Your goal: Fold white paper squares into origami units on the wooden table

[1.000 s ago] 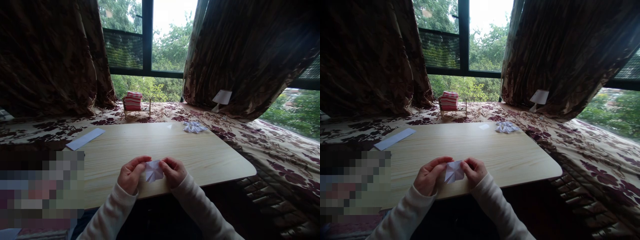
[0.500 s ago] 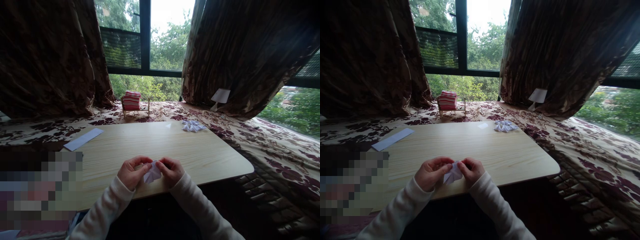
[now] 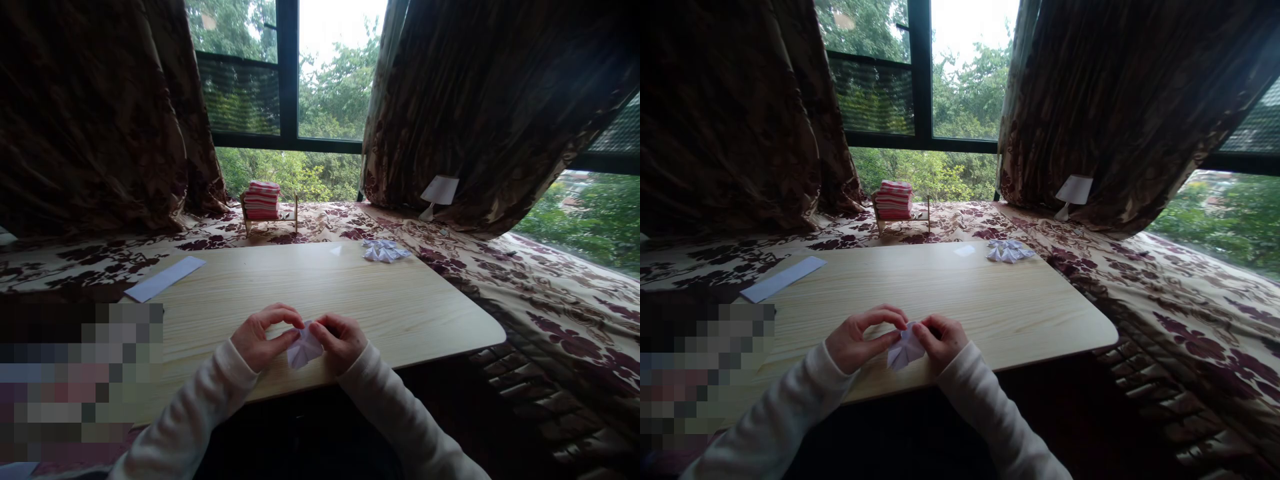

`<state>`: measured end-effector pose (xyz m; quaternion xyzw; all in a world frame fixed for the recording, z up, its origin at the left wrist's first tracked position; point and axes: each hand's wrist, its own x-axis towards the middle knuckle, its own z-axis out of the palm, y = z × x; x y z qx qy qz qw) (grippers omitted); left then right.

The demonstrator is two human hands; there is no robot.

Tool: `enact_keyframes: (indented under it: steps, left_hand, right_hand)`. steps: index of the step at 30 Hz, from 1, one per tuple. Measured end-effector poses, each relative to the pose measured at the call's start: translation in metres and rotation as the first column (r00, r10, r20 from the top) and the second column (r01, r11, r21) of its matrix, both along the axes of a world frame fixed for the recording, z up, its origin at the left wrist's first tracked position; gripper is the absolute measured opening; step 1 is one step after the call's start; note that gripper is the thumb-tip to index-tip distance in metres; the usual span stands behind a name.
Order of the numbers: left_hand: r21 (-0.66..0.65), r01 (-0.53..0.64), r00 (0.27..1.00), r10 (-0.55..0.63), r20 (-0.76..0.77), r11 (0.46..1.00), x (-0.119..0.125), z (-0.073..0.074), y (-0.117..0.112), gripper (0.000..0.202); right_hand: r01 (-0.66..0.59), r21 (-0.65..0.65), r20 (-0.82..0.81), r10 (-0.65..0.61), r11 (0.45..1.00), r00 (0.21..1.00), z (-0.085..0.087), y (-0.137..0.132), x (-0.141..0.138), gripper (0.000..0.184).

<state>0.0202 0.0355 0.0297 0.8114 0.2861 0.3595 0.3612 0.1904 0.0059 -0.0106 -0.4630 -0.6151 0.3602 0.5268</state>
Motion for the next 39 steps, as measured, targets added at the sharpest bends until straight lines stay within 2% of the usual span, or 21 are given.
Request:
enact_keyframes:
  steps: [3,11,18,29,39]
  left_hand:
    - [-0.015,0.013,1.0,-0.013,0.004,1.0,0.0,0.0,0.003,0.008]
    - [-0.147,-0.144,0.987,0.131,-0.09,0.979,0.004,-0.005,0.001,0.018]
    - [-0.273,-0.225,0.974,0.215,-0.068,0.935,0.012,-0.001,-0.004,0.018]
    - [-0.35,-0.299,0.943,0.33,0.031,0.888,0.022,-0.01,-0.003,0.018]
    - [-0.347,-0.313,0.933,0.355,0.064,0.884,0.022,-0.016,-0.006,0.018]
  right_hand:
    - [-0.006,-0.015,0.005,0.006,1.0,1.0,-0.001,0.001,0.0,0.026]
    - [0.008,-0.015,0.013,-0.008,1.0,1.0,0.0,0.0,0.0,0.026]
    - [0.02,-0.017,0.013,-0.019,1.0,1.0,-0.004,0.002,0.0,0.027]
    - [0.048,-0.004,0.033,-0.047,0.999,0.998,-0.002,0.0,0.0,0.026]
    - [0.032,-0.018,0.013,-0.032,0.999,0.999,0.0,0.001,-0.001,0.027]
